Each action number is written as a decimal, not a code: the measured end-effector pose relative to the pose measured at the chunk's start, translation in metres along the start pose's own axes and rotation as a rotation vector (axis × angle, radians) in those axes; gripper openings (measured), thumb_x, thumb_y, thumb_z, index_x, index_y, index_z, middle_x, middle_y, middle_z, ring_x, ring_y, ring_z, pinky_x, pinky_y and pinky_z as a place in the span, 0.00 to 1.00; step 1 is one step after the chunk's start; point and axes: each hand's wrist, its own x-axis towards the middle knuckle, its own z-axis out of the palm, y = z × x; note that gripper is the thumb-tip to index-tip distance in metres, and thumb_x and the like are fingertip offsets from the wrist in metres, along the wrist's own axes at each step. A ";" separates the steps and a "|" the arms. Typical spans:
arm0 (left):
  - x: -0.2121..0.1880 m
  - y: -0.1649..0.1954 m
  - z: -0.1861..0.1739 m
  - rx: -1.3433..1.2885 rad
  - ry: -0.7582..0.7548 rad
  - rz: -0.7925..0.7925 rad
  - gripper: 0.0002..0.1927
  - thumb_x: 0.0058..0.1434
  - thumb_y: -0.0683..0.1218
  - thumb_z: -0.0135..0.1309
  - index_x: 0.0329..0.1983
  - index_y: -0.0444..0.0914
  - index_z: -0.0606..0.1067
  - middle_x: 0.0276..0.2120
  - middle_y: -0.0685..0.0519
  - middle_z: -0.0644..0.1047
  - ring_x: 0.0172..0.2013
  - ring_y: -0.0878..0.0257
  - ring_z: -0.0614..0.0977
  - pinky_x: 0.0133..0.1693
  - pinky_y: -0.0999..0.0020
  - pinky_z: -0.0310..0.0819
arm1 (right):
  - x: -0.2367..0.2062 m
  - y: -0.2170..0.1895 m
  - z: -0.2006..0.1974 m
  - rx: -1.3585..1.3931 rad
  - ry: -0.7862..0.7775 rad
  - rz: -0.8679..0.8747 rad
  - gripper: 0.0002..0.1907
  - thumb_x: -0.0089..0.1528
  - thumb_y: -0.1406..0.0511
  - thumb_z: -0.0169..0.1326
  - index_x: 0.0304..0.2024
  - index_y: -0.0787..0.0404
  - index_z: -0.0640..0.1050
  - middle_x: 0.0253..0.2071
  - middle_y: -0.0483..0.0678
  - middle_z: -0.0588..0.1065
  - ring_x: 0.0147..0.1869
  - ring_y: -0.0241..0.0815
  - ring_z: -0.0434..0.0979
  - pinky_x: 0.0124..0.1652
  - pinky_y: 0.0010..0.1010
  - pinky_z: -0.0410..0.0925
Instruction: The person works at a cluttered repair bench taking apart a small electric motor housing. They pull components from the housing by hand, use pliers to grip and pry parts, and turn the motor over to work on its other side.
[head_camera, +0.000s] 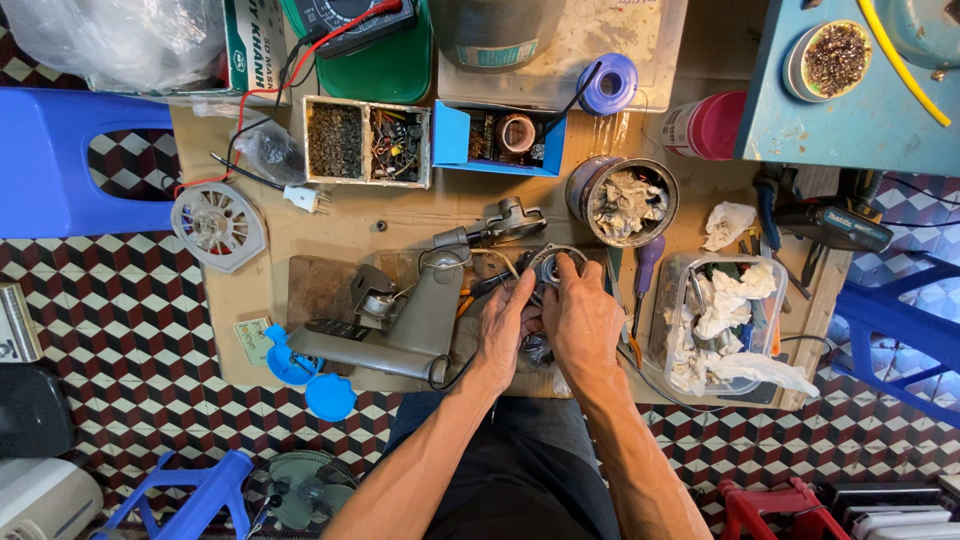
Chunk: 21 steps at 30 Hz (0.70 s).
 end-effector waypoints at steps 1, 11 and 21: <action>0.002 0.001 -0.001 0.000 0.001 -0.007 0.19 0.65 0.59 0.56 0.48 0.41 0.75 0.38 0.56 0.79 0.36 0.67 0.81 0.37 0.71 0.77 | 0.001 0.001 0.000 -0.008 -0.015 0.007 0.23 0.60 0.62 0.58 0.58 0.56 0.76 0.44 0.58 0.73 0.36 0.63 0.80 0.34 0.51 0.71; 0.011 0.000 -0.004 0.018 0.018 -0.002 0.20 0.65 0.59 0.56 0.49 0.40 0.75 0.40 0.55 0.79 0.37 0.66 0.81 0.34 0.72 0.77 | 0.008 0.009 -0.003 0.006 -0.012 -0.121 0.19 0.63 0.61 0.55 0.56 0.56 0.77 0.42 0.57 0.73 0.36 0.61 0.79 0.34 0.49 0.71; 0.009 0.006 0.003 0.091 0.023 0.006 0.23 0.64 0.61 0.56 0.49 0.39 0.76 0.39 0.55 0.78 0.37 0.67 0.81 0.34 0.71 0.78 | 0.018 0.020 -0.005 0.014 0.000 -0.175 0.16 0.65 0.63 0.54 0.55 0.58 0.77 0.40 0.56 0.75 0.35 0.60 0.79 0.34 0.48 0.71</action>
